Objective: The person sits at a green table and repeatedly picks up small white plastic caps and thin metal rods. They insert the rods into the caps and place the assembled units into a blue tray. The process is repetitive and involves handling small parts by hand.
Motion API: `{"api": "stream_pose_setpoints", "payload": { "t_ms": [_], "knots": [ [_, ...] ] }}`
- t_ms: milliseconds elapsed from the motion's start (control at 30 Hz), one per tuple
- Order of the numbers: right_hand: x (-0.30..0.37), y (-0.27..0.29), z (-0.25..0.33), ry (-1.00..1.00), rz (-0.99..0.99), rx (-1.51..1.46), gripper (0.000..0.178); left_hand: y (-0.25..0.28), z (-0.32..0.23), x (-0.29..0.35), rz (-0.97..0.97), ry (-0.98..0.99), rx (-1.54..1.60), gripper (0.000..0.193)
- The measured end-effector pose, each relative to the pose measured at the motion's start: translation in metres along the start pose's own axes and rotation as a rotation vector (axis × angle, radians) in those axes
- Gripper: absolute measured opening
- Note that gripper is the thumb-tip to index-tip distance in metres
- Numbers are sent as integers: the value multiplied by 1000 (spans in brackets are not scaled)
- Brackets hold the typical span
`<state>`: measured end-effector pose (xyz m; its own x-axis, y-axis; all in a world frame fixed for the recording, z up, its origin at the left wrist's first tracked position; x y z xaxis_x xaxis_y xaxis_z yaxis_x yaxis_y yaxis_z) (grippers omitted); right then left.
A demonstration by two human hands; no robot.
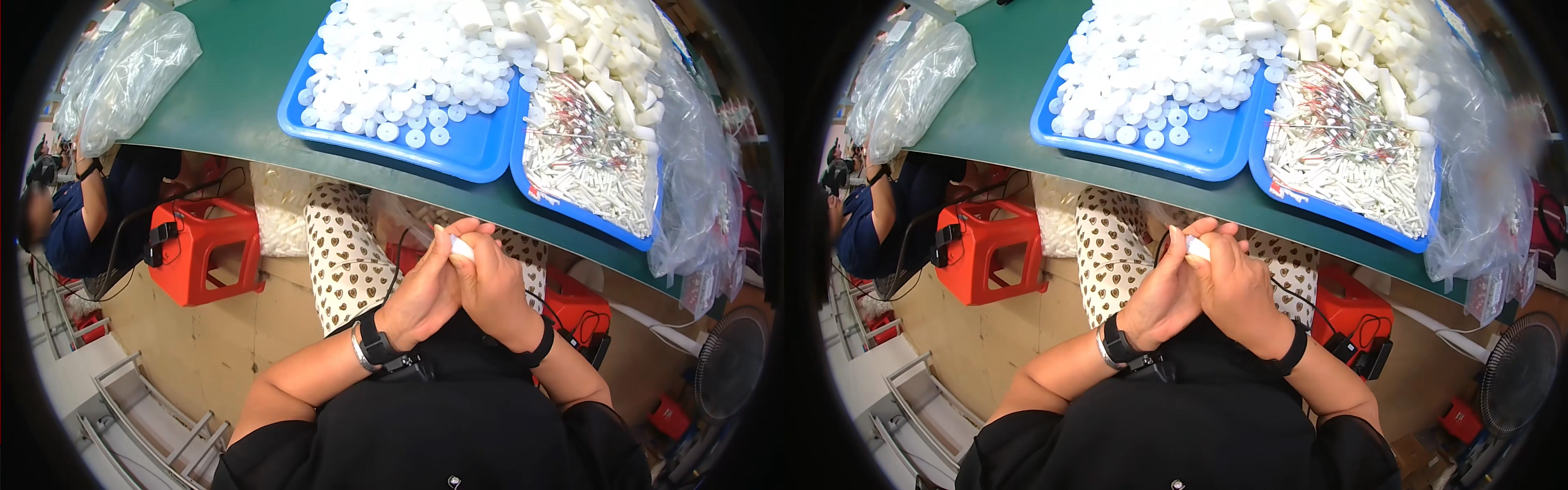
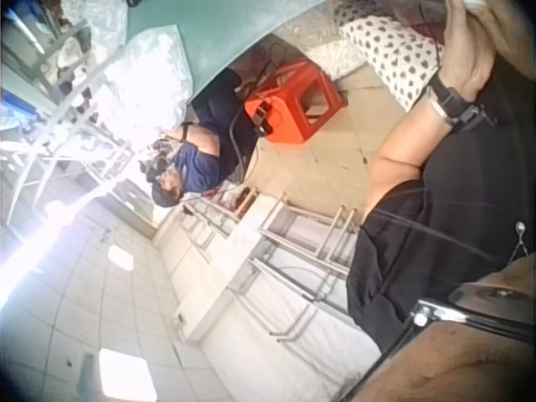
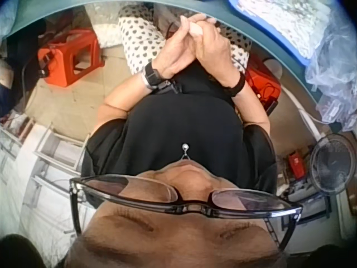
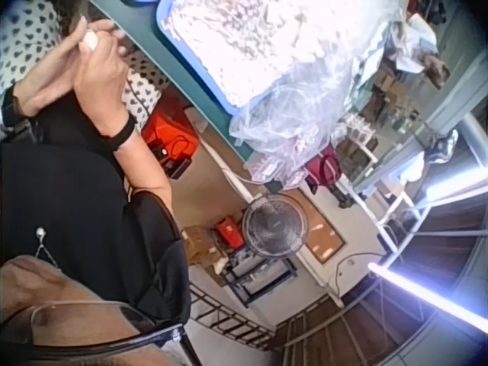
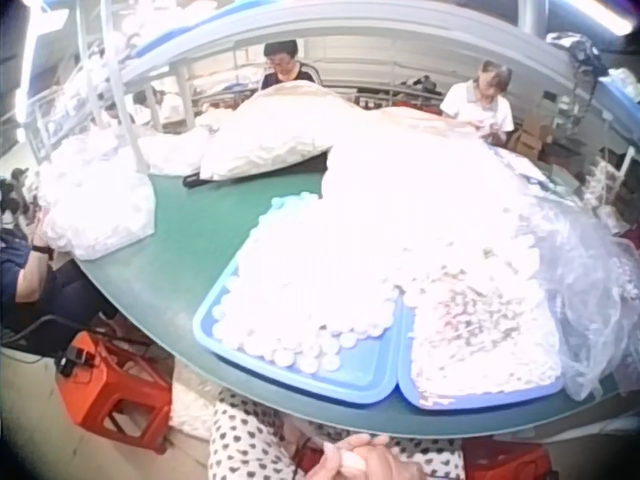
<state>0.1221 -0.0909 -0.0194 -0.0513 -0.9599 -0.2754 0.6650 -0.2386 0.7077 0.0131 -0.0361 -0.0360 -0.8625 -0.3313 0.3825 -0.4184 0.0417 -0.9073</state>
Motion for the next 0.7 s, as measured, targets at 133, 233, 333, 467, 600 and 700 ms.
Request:
{"api": "stream_pose_setpoints", "payload": {
  "t_ms": [133,233,333,467,600,700],
  "knots": [
    [-2,1,-3,0,7,-173,30,-1,-11,2,-60,24,-117,56],
    [1,5,-4,-29,92,-201,28,6,-4,1,-59,0,-218,60],
    [1,3,-3,-52,138,-190,25,10,6,2,-81,-35,-237,61],
    [3,-2,-13,-181,132,-424,23,11,2,3,-122,27,-241,61],
    [-2,12,-21,-678,356,-1032,26,15,-8,5,-122,78,-230,59],
    [4,4,-22,-396,269,-808,25,14,-15,3,-113,114,-216,56]
  ]
}}
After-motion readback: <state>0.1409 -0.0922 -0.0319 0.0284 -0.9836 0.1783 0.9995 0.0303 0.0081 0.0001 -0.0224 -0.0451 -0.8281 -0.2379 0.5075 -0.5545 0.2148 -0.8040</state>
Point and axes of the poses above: each hand's wrist, its own x-axis away from the middle knuckle, its own y-axis out of the back of the hand, z = x × y, the point moved 1 cm from there along -x, towards the middle knuckle, and after that the axes turned 9 degrees about y, right-handed, at the moved point
